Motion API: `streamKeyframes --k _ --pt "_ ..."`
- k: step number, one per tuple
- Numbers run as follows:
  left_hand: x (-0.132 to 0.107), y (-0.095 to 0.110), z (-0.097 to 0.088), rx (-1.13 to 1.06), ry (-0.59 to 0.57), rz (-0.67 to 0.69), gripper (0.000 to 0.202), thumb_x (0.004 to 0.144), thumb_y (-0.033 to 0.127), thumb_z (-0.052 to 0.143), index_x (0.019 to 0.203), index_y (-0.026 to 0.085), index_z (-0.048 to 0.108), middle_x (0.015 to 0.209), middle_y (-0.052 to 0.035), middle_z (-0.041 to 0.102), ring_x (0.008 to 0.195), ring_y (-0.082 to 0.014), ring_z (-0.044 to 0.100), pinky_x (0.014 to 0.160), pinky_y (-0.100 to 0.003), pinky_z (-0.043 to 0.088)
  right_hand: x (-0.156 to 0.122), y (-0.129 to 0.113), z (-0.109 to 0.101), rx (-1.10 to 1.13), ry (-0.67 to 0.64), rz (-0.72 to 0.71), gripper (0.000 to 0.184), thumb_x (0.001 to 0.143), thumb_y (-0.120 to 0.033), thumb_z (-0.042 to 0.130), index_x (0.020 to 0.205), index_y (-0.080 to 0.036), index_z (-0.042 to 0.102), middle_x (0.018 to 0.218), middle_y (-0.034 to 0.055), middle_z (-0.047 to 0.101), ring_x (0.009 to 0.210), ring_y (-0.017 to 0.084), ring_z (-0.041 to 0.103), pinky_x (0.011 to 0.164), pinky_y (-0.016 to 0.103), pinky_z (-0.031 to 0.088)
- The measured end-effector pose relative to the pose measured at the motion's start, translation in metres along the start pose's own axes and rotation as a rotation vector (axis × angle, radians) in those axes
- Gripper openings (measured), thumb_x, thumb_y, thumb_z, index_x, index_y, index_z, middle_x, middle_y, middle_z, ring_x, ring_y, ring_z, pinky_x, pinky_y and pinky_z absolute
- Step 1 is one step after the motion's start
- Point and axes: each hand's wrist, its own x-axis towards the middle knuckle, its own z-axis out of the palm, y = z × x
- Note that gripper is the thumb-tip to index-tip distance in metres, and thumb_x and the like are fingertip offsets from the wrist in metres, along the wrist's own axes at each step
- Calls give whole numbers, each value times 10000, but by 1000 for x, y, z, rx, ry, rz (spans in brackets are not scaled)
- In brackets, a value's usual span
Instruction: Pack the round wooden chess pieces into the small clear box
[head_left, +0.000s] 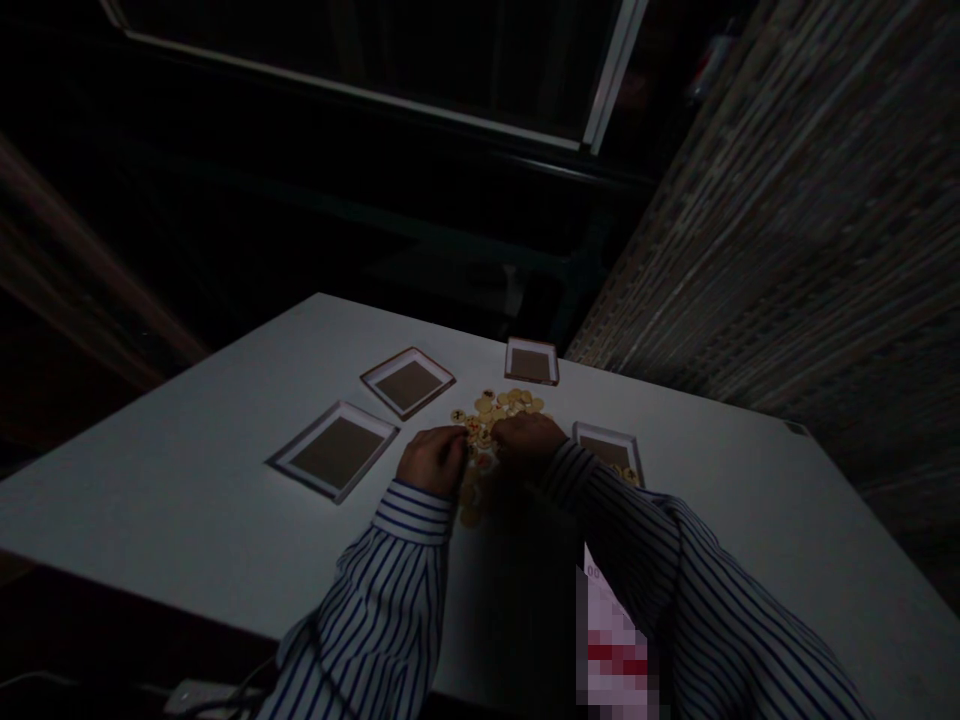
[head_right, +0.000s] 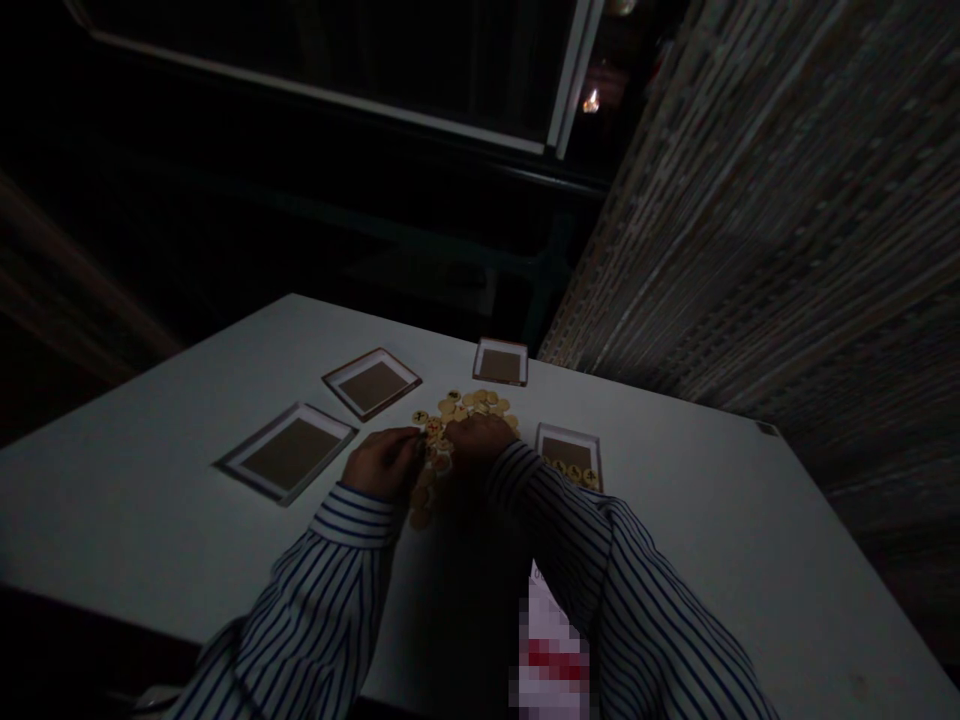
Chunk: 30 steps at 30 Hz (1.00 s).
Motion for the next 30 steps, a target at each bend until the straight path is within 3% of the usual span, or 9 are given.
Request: streamKeyframes --k 9,15,22,30 --pt "1 -3 3 -107 -3 -31 232 745 298 467 864 198 639 870 -40 669 830 -180 598 779 -314 470 -9 -1 -13 50 154 38 305 724 -282 457 1000 -176 531 949 90 598 916 214 500 779 326 345" --pt "0 16 2 -496 -14 -256 260 698 355 542 836 158 643 792 -53 677 743 -171 618 735 -304 487 -16 -4 -17 66 265 12 266 737 -287 451 947 -163 555 894 91 600 870 202 499 765 314 338" --pt "0 34 2 -999 -149 -459 335 562 346 688 801 114 646 774 -75 682 729 -177 623 733 -308 484 -23 -11 -24 103 384 -13 236 765 -298 447 893 -154 584 840 82 614 835 195 515 754 306 343" --pt "-1 37 3 -1188 -195 -594 343 522 313 722 791 120 635 695 -50 677 625 -147 620 664 -288 504 -27 -9 -19 125 444 -66 245 772 -333 476 910 -160 582 862 65 624 843 185 522 754 295 347"
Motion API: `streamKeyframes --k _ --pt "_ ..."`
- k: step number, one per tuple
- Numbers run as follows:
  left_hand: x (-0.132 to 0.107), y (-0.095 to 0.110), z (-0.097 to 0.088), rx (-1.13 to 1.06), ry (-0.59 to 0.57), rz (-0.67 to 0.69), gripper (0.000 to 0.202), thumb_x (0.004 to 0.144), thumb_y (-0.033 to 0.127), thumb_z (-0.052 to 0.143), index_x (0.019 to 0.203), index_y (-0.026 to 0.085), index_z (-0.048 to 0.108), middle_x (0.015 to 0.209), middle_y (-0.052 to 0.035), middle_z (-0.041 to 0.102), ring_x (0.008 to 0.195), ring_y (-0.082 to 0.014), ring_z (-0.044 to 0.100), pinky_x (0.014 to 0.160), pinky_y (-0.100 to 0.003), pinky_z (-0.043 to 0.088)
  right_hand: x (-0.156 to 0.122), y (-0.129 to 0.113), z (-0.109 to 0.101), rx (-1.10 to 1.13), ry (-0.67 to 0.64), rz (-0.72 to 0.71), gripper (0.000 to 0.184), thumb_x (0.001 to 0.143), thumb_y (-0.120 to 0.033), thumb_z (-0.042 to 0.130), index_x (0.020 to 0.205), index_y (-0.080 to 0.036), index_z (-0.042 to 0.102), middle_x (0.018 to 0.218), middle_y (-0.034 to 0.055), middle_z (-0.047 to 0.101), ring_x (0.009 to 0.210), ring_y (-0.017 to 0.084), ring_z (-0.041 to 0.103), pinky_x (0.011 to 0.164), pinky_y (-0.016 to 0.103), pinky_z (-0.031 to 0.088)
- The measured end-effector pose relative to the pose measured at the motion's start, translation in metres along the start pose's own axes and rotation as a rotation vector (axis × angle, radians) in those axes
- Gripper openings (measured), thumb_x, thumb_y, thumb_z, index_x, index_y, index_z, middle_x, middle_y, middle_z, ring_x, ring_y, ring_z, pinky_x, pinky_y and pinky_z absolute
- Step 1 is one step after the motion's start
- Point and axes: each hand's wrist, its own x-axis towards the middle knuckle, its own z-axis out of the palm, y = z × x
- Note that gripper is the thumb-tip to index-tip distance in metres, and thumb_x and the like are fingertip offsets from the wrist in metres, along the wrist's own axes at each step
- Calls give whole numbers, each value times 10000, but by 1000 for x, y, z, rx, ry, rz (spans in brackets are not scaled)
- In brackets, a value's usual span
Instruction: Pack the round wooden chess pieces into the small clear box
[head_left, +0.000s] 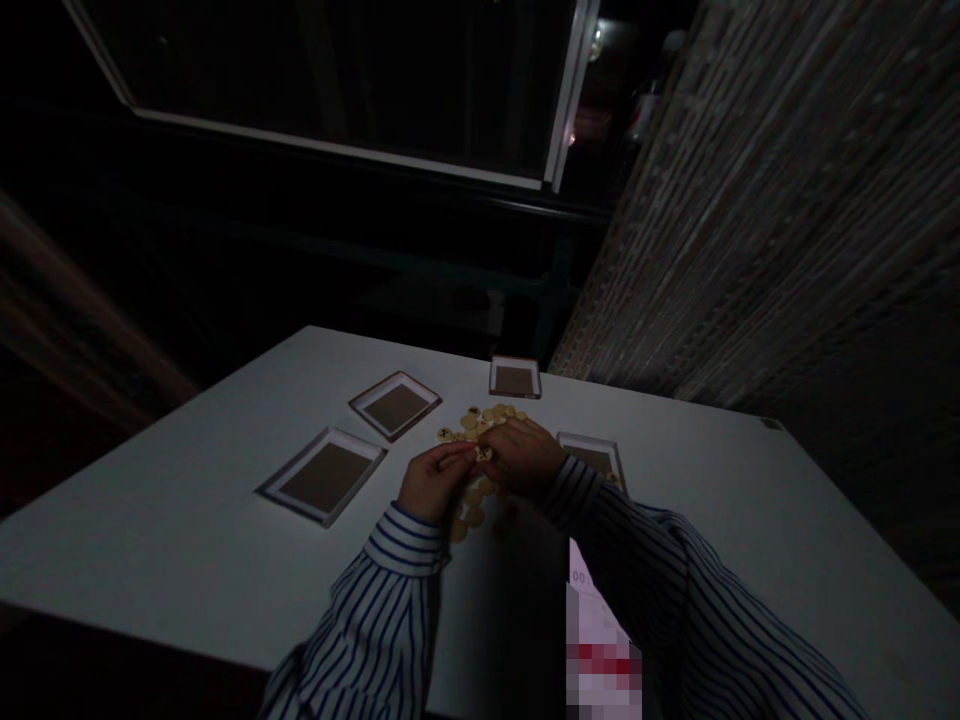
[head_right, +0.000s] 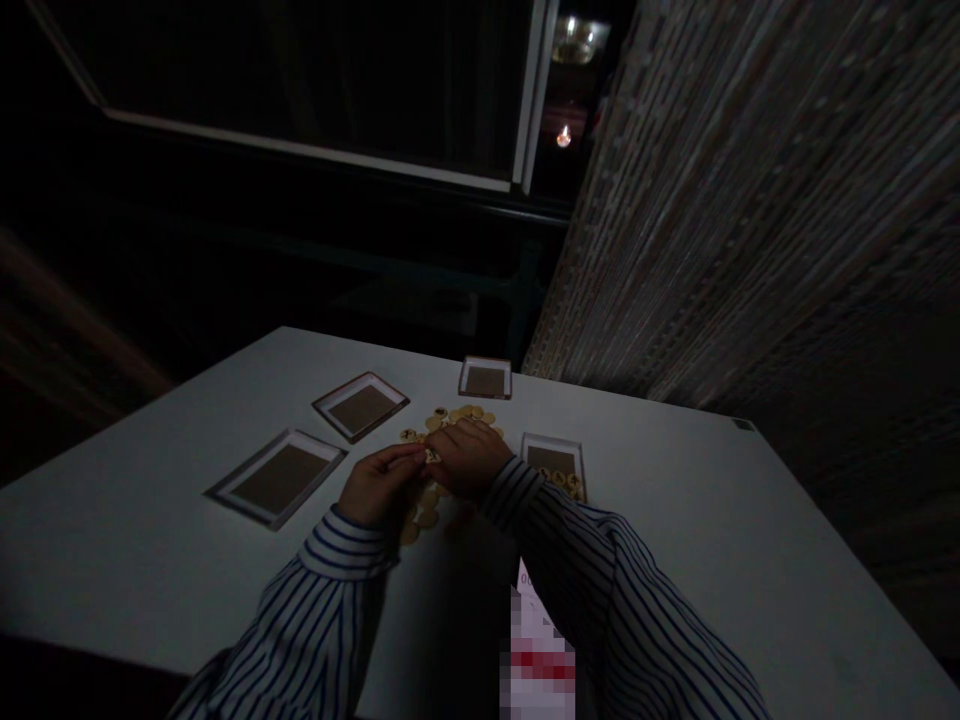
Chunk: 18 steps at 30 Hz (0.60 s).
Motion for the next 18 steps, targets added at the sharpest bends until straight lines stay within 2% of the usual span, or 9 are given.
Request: streamKeyframes --k 5,14,18 --pt "-2 2 7 -7 24 14 306 541 323 702 780 144 632 747 -49 683 621 -148 624 644 -286 516 -8 3 -6 54 9 32 329 784 -413 459 958 -158 572 911 74 621 871 180 524 753 291 352" --pt "-2 3 16 19 54 46 306 564 306 699 807 137 623 691 -33 677 582 -132 623 594 -246 513 -29 20 -21 100 66 123 365 766 -398 478 1009 -138 555 986 80 612 900 189 520 781 305 376" --pt "-2 2 24 34 11 56 325 583 327 684 834 132 616 733 -55 682 627 -156 637 610 -269 521 -40 30 -24 116 107 194 347 757 -382 489 1001 -143 549 979 79 612 901 182 525 788 304 389"
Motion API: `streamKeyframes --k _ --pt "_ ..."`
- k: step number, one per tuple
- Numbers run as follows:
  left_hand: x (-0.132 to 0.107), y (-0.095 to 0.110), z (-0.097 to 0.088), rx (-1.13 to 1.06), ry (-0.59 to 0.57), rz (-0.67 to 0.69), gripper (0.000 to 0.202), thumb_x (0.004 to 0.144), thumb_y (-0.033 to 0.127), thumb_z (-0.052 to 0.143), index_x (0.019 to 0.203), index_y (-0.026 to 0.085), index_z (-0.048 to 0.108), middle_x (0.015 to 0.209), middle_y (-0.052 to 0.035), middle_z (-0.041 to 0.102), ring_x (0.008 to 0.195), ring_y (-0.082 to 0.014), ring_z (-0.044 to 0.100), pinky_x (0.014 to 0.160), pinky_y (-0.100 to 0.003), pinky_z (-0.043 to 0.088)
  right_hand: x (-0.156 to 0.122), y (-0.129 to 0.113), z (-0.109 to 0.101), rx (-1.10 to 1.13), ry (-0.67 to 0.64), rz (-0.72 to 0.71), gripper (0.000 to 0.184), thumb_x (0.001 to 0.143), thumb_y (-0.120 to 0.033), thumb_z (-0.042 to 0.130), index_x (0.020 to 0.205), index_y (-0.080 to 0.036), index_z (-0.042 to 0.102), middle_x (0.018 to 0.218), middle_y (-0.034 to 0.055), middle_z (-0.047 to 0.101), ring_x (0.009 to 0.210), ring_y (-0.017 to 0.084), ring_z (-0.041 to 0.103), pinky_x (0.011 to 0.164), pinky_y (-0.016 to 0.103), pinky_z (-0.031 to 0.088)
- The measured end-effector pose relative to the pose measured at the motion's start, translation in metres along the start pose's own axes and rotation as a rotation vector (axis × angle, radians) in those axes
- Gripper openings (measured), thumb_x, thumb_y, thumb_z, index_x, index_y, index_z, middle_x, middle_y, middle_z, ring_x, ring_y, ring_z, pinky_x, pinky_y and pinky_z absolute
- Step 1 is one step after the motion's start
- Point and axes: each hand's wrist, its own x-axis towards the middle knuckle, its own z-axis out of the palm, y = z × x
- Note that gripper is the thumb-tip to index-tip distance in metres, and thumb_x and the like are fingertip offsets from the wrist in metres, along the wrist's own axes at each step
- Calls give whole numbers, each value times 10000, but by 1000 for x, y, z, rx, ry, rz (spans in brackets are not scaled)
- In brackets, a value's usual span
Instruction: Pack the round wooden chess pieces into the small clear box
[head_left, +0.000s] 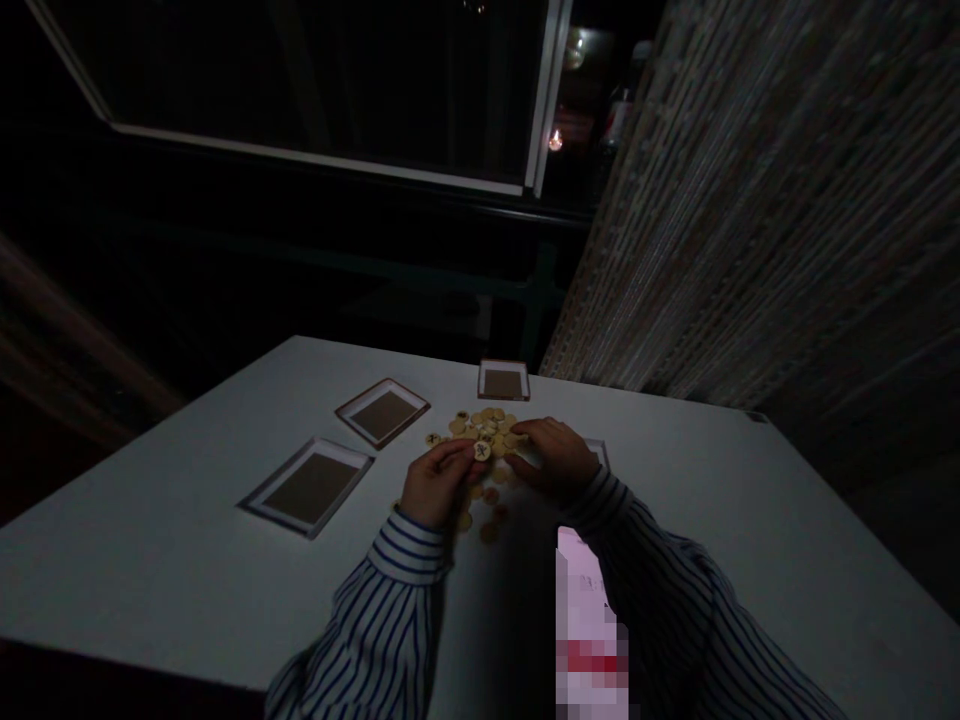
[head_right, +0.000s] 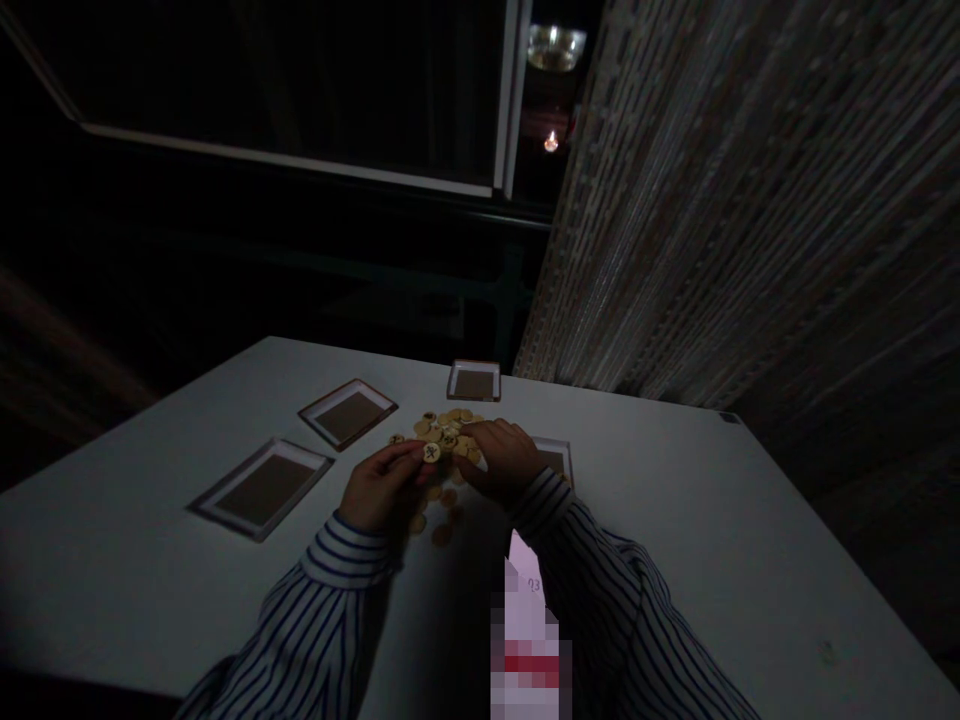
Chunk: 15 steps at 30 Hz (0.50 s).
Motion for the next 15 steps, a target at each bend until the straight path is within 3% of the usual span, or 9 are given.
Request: streamKeyframes --k 11,15 --pt "-1 0 30 0 -25 -54 273 596 280 670 826 142 620 713 -39 684 660 -163 639 679 -294 524 -26 24 -6 42 69 174 278 755 -293 485 984 -150 551 812 48 612 730 138 553 709 262 432" --pt "0 -3 40 -24 -42 -70 294 579 280 684 826 134 624 722 -41 683 647 -152 634 666 -281 519 -33 34 -6 52 89 209 264 764 -273 463 979 -149 555 835 54 615 733 136 562 701 259 438"
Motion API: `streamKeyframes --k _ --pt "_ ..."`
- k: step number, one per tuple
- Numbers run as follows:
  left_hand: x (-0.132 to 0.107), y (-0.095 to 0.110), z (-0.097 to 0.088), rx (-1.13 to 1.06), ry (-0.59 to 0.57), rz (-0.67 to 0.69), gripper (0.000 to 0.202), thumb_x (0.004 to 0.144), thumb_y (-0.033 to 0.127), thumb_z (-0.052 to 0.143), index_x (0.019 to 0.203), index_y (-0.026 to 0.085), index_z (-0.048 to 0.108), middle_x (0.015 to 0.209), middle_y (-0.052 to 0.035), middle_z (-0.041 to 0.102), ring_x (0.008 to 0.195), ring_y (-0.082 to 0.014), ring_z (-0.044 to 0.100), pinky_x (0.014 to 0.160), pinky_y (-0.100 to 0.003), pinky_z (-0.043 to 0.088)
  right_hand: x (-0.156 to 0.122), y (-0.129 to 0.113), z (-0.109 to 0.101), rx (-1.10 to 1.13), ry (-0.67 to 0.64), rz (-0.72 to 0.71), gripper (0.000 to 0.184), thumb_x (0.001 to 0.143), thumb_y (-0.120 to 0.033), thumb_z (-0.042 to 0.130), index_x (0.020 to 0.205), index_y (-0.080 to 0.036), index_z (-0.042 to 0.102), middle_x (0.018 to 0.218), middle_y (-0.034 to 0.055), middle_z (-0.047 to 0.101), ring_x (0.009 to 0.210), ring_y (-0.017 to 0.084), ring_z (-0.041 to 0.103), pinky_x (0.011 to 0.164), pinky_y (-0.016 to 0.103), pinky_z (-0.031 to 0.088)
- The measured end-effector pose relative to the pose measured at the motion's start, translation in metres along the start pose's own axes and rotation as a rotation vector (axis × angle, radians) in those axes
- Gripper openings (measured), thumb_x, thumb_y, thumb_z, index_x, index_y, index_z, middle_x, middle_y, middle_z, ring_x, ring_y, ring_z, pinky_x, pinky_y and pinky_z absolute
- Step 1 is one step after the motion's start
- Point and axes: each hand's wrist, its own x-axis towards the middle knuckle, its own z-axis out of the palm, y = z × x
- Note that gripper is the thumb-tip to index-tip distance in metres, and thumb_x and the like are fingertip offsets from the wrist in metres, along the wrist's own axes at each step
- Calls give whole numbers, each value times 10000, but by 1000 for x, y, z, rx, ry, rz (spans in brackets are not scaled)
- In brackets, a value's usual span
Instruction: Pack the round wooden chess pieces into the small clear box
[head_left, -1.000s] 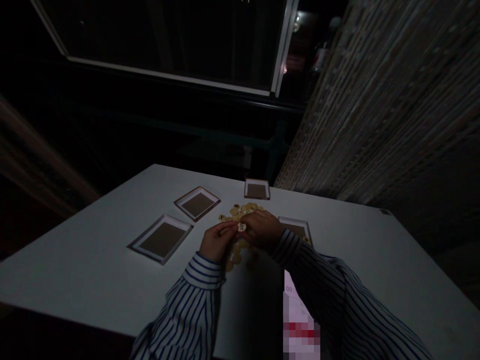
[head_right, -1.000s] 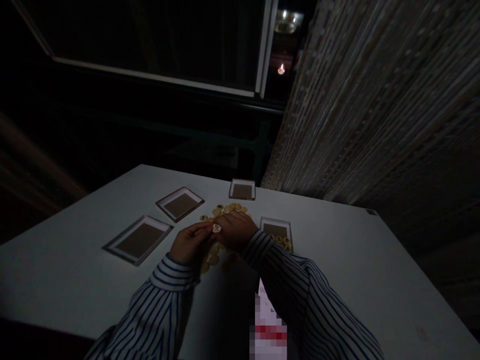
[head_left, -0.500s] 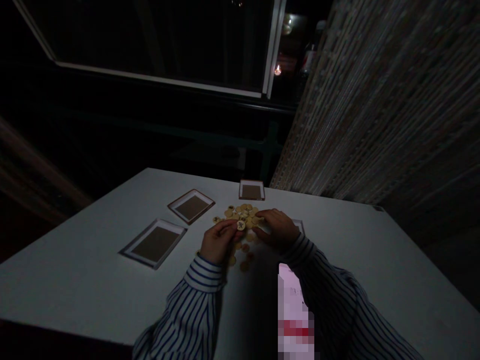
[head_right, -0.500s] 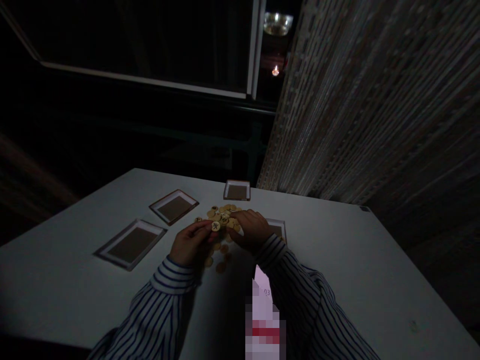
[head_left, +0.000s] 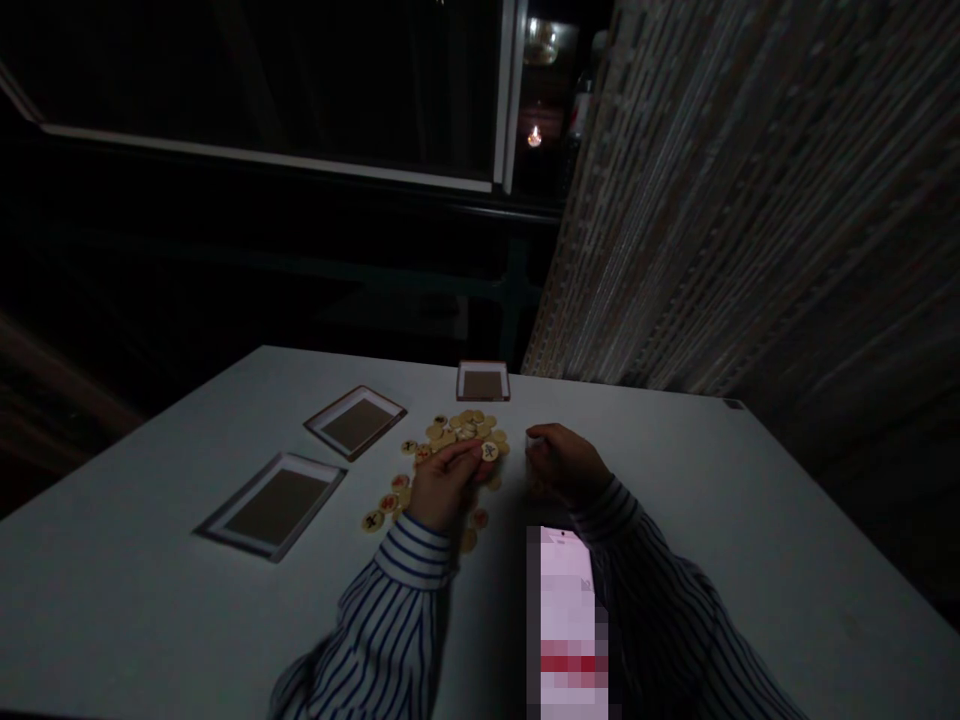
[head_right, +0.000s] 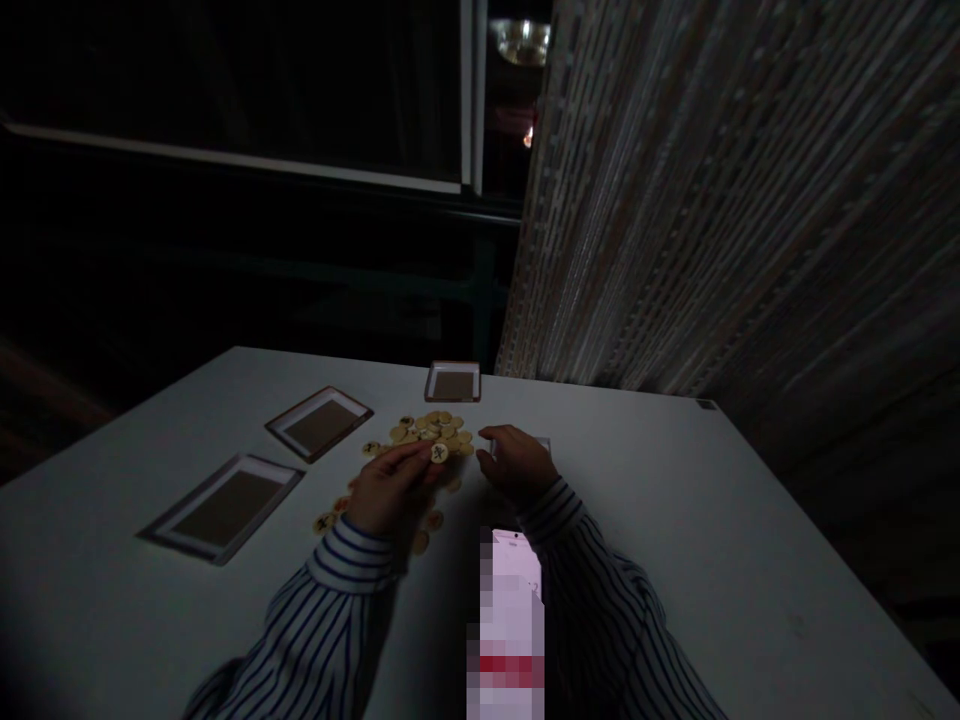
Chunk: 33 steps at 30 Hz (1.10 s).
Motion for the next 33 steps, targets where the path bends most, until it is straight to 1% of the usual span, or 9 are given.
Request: streamKeyframes --k 5,10,16,21,28,33 --pt "4 -4 10 10 -8 0 302 564 284 693 822 136 639 729 -40 683 648 -149 628 651 -274 512 -5 8 -3 26 19 18 242 774 -262 463 961 -151 569 879 63 624 764 133 574 719 248 443" --pt "8 -9 17 64 -14 5 311 555 290 694 821 134 655 686 -31 679 622 -140 622 624 -251 507 -12 17 -5 30 49 1 229 785 -244 460 957 -148 576 893 69 632 807 133 579 744 247 446" --pt "8 -9 29 154 -28 37 288 582 306 668 812 132 666 724 -40 684 630 -137 619 617 -245 508 -20 29 -4 72 164 -32 194 801 -236 447 888 -149 598 828 73 651 764 138 600 694 249 475" --pt "10 -12 38 200 -35 29 254 609 298 644 810 144 667 768 -39 685 662 -137 621 634 -242 507 -25 35 -4 85 224 -30 182 799 -207 446 850 -143 609 804 76 659 759 147 609 692 260 486" --pt "16 -19 45 273 -63 109 207 625 284 620 770 146 673 745 -34 683 678 -142 618 638 -239 505 -29 47 -2 106 241 -23 179 799 -215 451 862 -154 606 805 69 660 753 143 609 692 263 492" --pt "20 -25 50 334 -81 144 266 651 325 593 818 131 666 757 -49 681 674 -149 615 617 -248 505 -30 49 -3 125 244 -29 182 796 -211 445 857 -151 606 790 75 661 738 145 612 670 261 500"
